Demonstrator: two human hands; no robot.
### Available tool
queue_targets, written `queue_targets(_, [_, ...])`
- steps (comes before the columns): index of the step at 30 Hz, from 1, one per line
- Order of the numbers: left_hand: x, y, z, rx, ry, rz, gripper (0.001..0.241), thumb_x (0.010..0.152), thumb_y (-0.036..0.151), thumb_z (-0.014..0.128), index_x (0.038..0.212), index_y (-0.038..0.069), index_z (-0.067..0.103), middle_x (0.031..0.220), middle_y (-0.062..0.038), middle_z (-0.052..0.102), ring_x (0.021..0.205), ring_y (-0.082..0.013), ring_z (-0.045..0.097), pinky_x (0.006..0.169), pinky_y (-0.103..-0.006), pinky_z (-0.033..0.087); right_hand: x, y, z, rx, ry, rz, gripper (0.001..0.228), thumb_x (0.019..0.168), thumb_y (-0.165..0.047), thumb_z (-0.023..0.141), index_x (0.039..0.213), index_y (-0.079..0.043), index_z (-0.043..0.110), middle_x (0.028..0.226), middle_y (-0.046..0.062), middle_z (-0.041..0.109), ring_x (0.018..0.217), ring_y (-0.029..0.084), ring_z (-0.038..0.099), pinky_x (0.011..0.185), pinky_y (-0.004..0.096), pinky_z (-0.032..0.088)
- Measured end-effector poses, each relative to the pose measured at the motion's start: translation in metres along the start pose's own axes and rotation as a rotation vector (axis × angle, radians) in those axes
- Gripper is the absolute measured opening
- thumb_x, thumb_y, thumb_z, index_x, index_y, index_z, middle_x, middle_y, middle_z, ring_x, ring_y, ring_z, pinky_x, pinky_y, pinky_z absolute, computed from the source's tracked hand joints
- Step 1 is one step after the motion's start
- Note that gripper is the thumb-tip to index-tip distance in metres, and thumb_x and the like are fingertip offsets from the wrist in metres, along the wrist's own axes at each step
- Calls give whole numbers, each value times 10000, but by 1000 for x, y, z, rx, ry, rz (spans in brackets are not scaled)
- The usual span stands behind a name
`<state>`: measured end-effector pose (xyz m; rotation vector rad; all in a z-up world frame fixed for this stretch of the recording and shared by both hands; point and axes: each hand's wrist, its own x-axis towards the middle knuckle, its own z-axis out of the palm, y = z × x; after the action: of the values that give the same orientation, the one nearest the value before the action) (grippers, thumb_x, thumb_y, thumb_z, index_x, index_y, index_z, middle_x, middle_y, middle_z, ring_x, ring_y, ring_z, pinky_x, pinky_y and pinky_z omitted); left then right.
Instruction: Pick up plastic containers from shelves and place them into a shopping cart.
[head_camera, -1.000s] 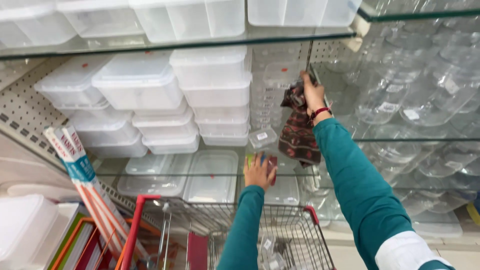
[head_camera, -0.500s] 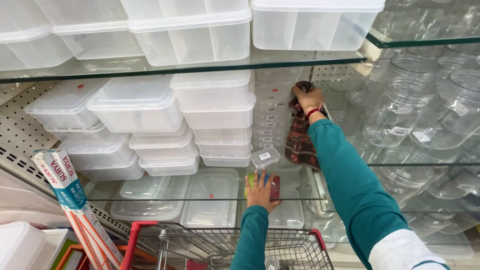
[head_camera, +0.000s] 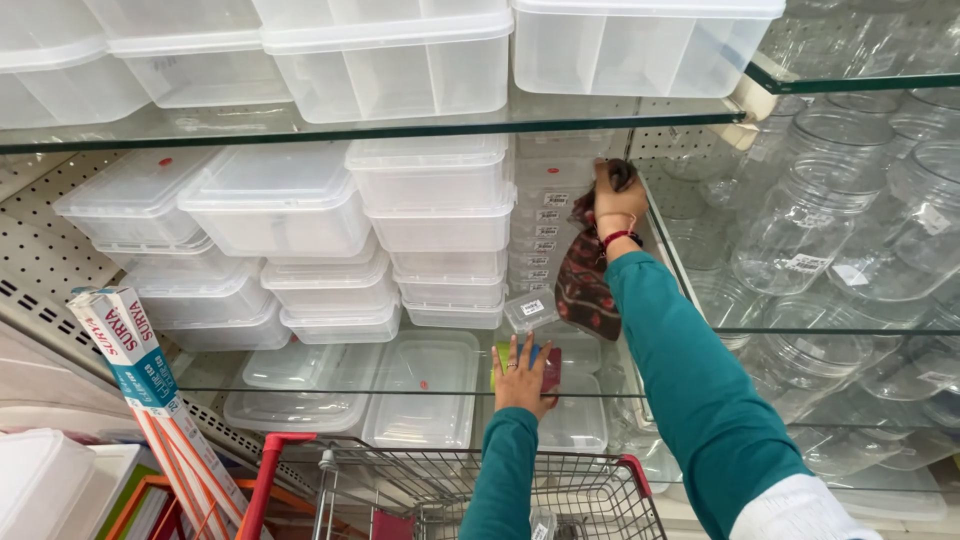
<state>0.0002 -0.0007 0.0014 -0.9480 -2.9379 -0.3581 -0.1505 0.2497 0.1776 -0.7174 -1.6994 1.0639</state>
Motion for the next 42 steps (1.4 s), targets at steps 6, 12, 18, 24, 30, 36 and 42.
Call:
queue_targets(6, [9, -8, 26, 67, 73, 6, 1139, 687, 554, 874, 1607, 306, 251, 1704, -41, 158, 1565, -321, 109, 1243, -618, 15, -70, -26, -74, 343, -30, 261, 567, 947, -502, 570, 1199, -16, 422, 987, 148, 594, 816, 330, 637, 699, 533, 550])
queue_targets(12, [-21, -1, -20, -132, 57, 104, 1293, 565, 689, 875, 1592, 195, 265, 1659, -86, 239, 1583, -324, 101, 1296, -522, 48, -169, 27, -133, 425, -42, -324, 344, 958, -150, 526, 1230, -3, 376, 1156, 179, 449, 1114, 311, 480, 1056, 408, 386])
queue_targets(18, [6, -20, 94, -769, 588, 116, 875, 933, 408, 673, 1619, 16, 296, 1604, -260, 401, 1484, -410, 397, 1223, -453, 333, -206, 36, -152, 512, -229, 30, 388, 959, -120, 475, 1339, -44, 479, 1166, 137, 609, 995, 238, 611, 882, 356, 504])
queue_targets(24, [22, -2, 29, -1174, 516, -494, 609, 995, 584, 603, 1271, 56, 480, 1232, -196, 648, 1135, -322, 641, 1037, -441, 460, -180, 92, -131, 331, -396, -3, 363, 1011, -215, 488, 1218, -11, 706, 1050, 89, 733, 905, 182, 671, 821, 311, 531])
queue_targets(30, [42, -2, 21, -1352, 522, -773, 1207, 829, 597, 843, 1538, 101, 2, 1395, -371, 438, 1260, -429, 524, 1133, -456, 348, -166, 116, -141, 112, -678, 586, 840, 1078, -680, 435, 1223, 58, 810, 914, 208, 638, 734, 298, 634, 655, 396, 409])
queue_targets(36, [31, 0, 4, -1212, 517, -712, 933, 834, 305, 732, 1573, 176, 177, 1424, -271, 582, 1269, -384, 589, 1119, -436, 420, -155, 142, -138, -139, -1101, 508, 662, 857, -699, 538, 1184, -144, 690, 928, 52, 737, 759, 159, 729, 672, 383, 605])
queue_targets(42, [85, 63, -38, -1579, 883, -87, 787, 940, 69, 555, 1599, 111, 126, 1552, -281, 329, 1397, -336, 414, 1173, -403, 318, -168, 153, -158, -239, -1055, 147, 555, 883, -522, 583, 1085, -66, 824, 912, 140, 815, 747, 232, 747, 746, 347, 577])
